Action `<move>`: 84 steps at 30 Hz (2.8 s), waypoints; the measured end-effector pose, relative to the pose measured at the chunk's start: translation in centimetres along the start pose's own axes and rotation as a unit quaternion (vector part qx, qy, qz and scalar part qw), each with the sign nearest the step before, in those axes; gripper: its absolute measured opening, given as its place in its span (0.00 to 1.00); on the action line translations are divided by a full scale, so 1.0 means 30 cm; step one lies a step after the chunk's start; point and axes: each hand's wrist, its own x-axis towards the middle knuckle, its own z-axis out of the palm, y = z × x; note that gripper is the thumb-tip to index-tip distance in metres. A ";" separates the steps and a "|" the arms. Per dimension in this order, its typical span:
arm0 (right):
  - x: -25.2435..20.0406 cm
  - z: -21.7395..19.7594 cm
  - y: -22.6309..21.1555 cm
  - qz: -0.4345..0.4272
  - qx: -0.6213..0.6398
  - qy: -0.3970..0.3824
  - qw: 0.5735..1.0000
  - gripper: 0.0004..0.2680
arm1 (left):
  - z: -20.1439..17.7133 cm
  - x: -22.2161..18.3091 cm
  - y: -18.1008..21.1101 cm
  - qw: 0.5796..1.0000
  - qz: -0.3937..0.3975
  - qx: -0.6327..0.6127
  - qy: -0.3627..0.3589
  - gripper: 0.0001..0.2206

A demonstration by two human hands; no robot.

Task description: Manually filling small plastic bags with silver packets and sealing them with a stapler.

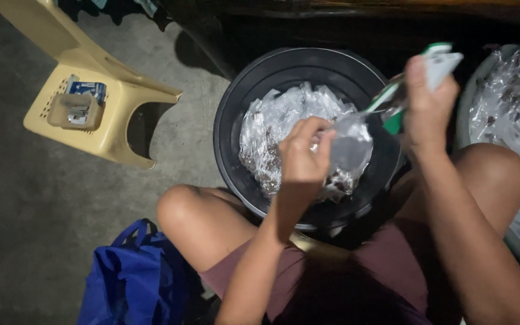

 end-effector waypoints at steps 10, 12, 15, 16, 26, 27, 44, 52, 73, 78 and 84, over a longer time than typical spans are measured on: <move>-0.017 0.033 -0.059 -0.057 0.076 0.028 0.995 0.10 | 0.010 0.013 0.014 0.996 0.085 0.018 0.017 0.02; -0.016 0.037 -0.137 -0.050 0.085 0.037 0.994 0.15 | 0.006 0.017 0.015 0.998 0.063 0.023 -0.007 0.03; -0.024 0.021 -0.083 -0.046 0.029 0.021 0.998 0.15 | 0.014 0.012 0.039 0.998 0.055 0.027 -0.028 0.03; -0.020 0.010 -0.037 -0.054 -0.037 -0.005 0.998 0.11 | 0.022 0.017 0.052 0.997 0.073 0.027 -0.024 0.04; -0.007 0.063 -0.034 -0.030 -0.028 -0.006 0.999 0.15 | 0.075 0.037 0.073 0.996 0.082 -0.001 -0.036 0.03; -0.005 0.067 -0.025 -0.024 -0.031 -0.001 0.999 0.15 | 0.072 0.037 0.075 0.995 0.090 0.008 -0.029 0.02; -0.050 -0.126 -0.043 -0.188 0.106 -0.011 0.976 0.09 | -0.077 0.124 -0.183 0.995 0.021 0.077 0.054 0.04; -0.106 -0.099 -0.008 0.163 0.064 -0.087 0.981 0.11 | -0.027 0.148 -0.047 0.976 -0.139 -0.166 -0.031 0.12; -0.157 -0.205 0.052 -0.210 -0.248 -0.107 0.940 0.13 | 0.113 0.158 -0.103 0.919 0.055 0.348 -0.177 0.17; -0.143 -0.253 -0.012 -0.143 -0.188 -0.117 0.965 0.13 | 0.032 0.202 0.101 0.894 0.059 0.363 -0.258 0.11; -0.119 -0.304 -0.221 0.139 -0.112 -0.131 0.975 0.13 | 0.013 0.212 0.206 0.899 -0.201 -0.283 -0.269 0.28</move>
